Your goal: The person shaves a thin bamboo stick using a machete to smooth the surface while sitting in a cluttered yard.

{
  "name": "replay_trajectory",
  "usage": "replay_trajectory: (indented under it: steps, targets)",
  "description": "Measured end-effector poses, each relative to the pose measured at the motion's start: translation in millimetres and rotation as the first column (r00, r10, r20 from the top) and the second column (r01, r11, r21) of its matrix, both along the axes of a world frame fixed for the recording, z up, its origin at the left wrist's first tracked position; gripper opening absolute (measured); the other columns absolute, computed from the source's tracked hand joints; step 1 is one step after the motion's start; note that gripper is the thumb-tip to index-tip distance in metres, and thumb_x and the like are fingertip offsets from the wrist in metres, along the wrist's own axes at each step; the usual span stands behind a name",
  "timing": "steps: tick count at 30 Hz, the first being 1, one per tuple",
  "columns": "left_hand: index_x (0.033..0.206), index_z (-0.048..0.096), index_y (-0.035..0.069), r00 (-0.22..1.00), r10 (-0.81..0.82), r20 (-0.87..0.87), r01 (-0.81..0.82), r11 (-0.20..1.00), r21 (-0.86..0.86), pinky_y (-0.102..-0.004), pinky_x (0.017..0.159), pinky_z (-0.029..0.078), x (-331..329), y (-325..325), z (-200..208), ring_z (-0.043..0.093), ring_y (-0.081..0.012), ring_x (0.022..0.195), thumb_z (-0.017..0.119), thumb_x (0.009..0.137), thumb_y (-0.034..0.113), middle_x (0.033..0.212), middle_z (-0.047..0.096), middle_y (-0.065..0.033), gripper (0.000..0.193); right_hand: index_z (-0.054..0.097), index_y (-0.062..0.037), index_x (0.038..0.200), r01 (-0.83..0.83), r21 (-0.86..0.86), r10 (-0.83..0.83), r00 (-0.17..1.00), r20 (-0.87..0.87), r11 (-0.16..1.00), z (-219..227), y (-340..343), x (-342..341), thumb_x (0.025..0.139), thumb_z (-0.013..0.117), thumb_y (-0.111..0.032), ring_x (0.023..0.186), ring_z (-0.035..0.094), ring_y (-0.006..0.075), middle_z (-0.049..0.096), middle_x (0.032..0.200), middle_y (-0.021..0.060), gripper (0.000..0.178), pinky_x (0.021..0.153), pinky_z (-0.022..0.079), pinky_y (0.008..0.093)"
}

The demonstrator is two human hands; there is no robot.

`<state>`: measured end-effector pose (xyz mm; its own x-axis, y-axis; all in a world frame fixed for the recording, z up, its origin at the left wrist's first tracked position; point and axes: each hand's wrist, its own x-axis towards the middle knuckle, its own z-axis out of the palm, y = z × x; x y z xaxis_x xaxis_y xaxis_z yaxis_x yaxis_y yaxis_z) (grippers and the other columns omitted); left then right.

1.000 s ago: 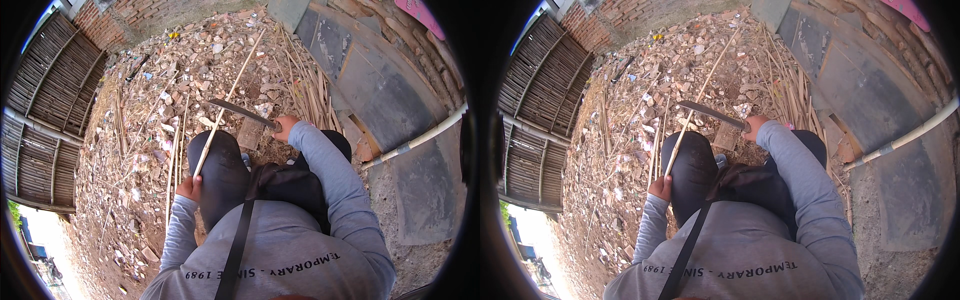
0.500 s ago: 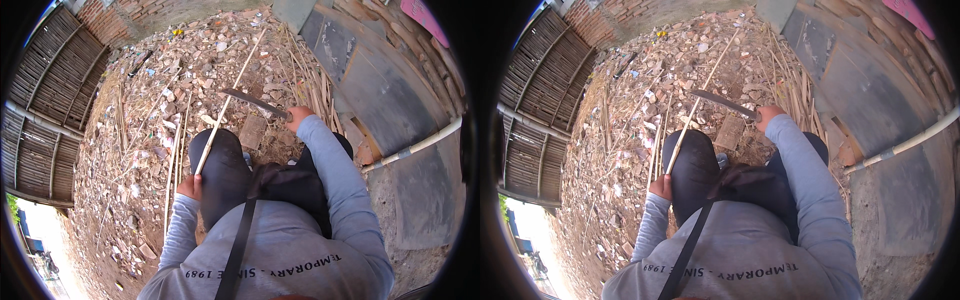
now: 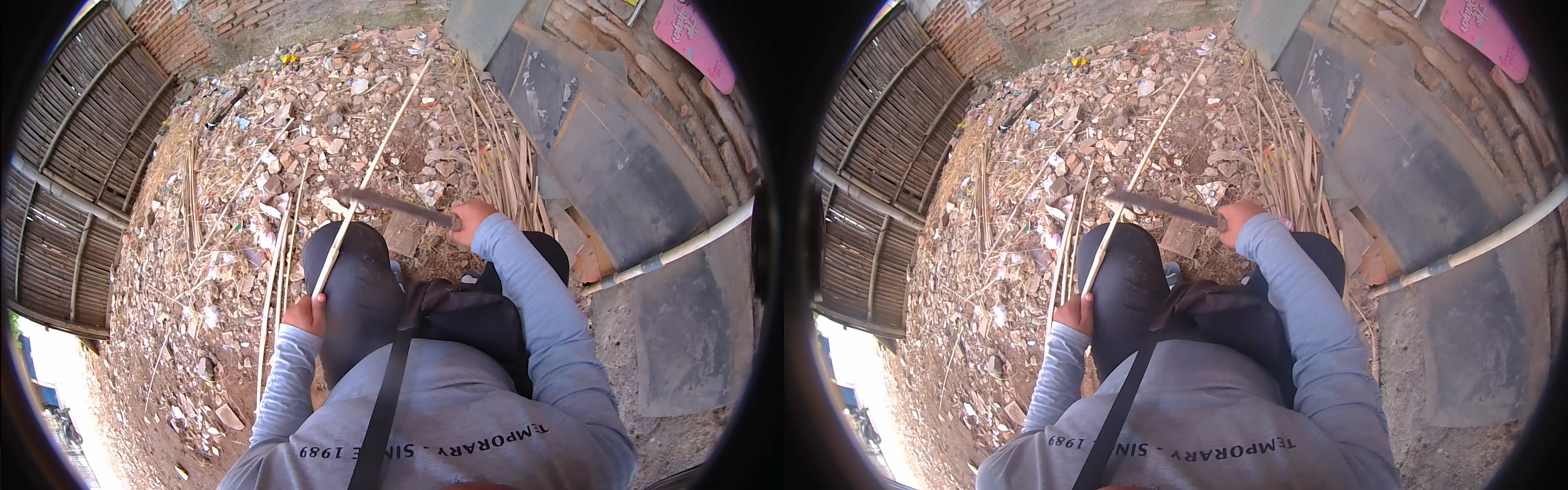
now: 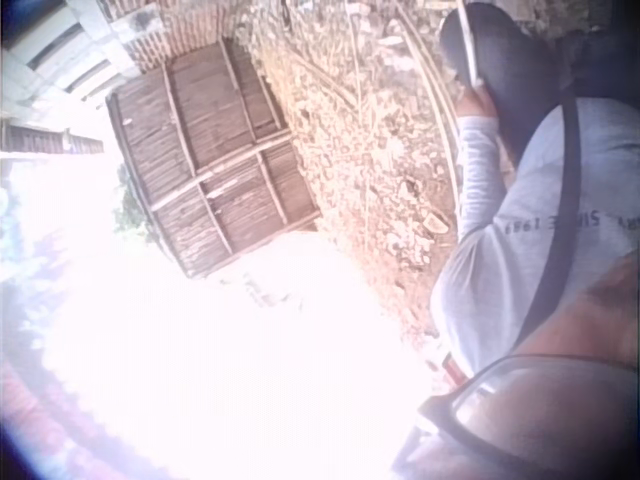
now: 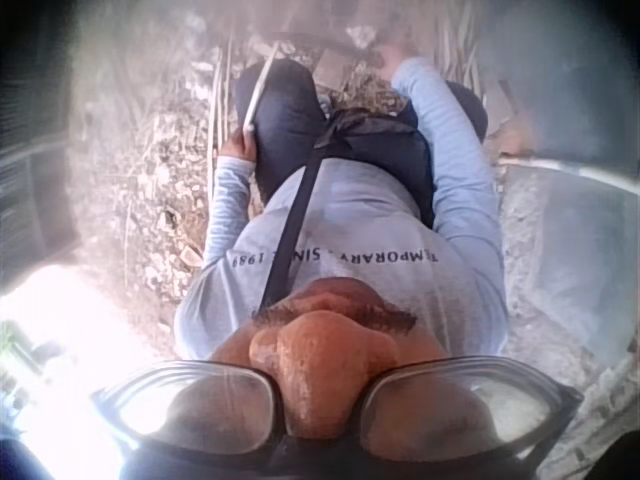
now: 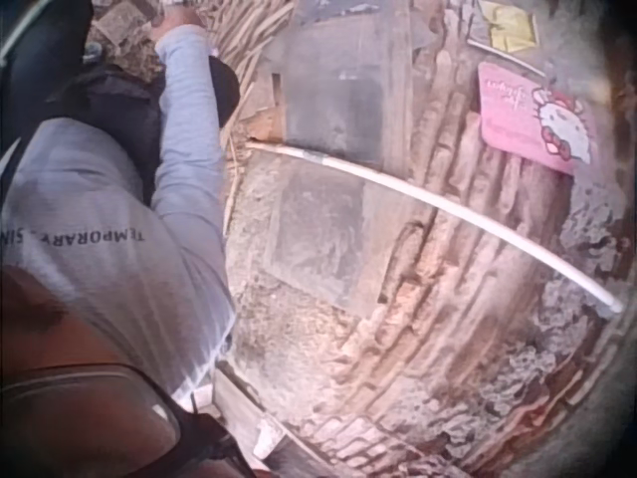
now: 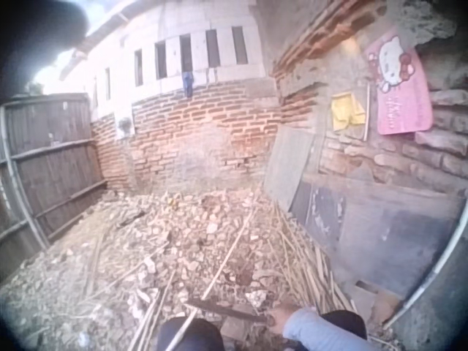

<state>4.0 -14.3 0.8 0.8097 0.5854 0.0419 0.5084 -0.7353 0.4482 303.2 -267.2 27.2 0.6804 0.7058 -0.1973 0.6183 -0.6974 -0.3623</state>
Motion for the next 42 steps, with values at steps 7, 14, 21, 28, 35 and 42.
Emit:
replay_trajectory:
  steps: [7, 14, 21, 28, 35, 42]
  targets:
    - [0.072, 0.056, 0.001, 1.0, 0.001, -0.006, -0.001, 1.0, 0.019, -0.051, 0.057, 0.043, 3, -1, 2, 0.057, -0.0447, 0.062, 0.044, 0.092, 0.043, 0.063, 0.056, -0.0257, 0.048, 0.065, -0.0105, 0.089, 0.112, 0.118, -0.112, 0.994, -0.009, 0.987, -28, -9, 31, 0.066, 0.069, -0.029, 0.083, 0.062, 0.0349, 0.064, 0.082, 0.0163, 0.03, 0.075, 0.05, 0.043]
    - [0.072, 0.056, 0.001, 1.0, 0.003, -0.012, -0.003, 1.0, 0.009, -0.0513, 0.06, 0.045, 0, 0, 0, 0.057, -0.0452, 0.063, 0.041, 0.092, 0.046, 0.063, 0.057, -0.0255, 0.051, 0.066, -0.0103, 0.091, -0.026, 0.149, 0.01, 0.994, 0.11, 0.989, -25, -7, 15, 0.066, 0.066, -0.025, 0.081, 0.062, 0.0353, 0.064, 0.081, 0.0173, 0.029, 0.074, 0.05, 0.0429]
    - [0.072, 0.056, 0.0, 1.0, -0.001, -0.006, 0.001, 1.0, 0.026, -0.0507, 0.059, 0.045, 2, -1, 1, 0.057, -0.0451, 0.063, 0.041, 0.092, 0.046, 0.063, 0.057, -0.0253, 0.052, 0.066, -0.0105, 0.094, 0.141, 0.14, -0.155, 0.983, 0.098, 0.98, -27, -15, 29, 0.065, 0.068, -0.025, 0.081, 0.062, 0.0351, 0.065, 0.083, 0.0168, 0.032, 0.075, 0.05, 0.0421]
    - [0.07, 0.054, 0.001, 1.0, -0.013, 0.017, 0.013, 1.0, -0.002, -0.0514, 0.058, 0.044, 1, -2, 3, 0.057, -0.0456, 0.062, 0.041, 0.092, 0.046, 0.063, 0.057, -0.0255, 0.052, 0.066, -0.0104, 0.096, 0.108, 0.123, -0.121, 0.987, 0.107, 0.987, -30, -17, 30, 0.065, 0.068, -0.026, 0.084, 0.062, 0.0351, 0.065, 0.087, 0.0167, 0.034, 0.078, 0.05, 0.0414]
    - [0.069, 0.054, 0.0, 1.0, -0.005, -0.015, 0.005, 0.999, 0.052, -0.0519, 0.058, 0.043, 0, 1, -4, 0.056, -0.0458, 0.062, 0.041, 0.092, 0.045, 0.062, 0.056, -0.0263, 0.052, 0.066, -0.0116, 0.099, 0.213, 0.104, -0.221, 0.973, 0.07, 0.972, -10, -16, 20, 0.066, 0.067, -0.026, 0.086, 0.062, 0.0348, 0.065, 0.088, 0.0166, 0.037, 0.08, 0.05, 0.0412]
    - [0.075, 0.058, 0.0, 0.998, -0.001, -0.058, 0.001, 1.0, 0.003, -0.0516, 0.063, 0.045, 5, -3, 8, 0.058, -0.0457, 0.067, 0.04, 0.092, 0.043, 0.067, 0.058, -0.0267, 0.049, 0.065, -0.0121, 0.103, 0.196, 0.11, -0.203, 0.977, 0.062, 0.974, -26, -23, 37, 0.066, 0.067, -0.025, 0.085, 0.062, 0.0349, 0.065, 0.089, 0.0173, 0.04, 0.08, 0.05, 0.0411]
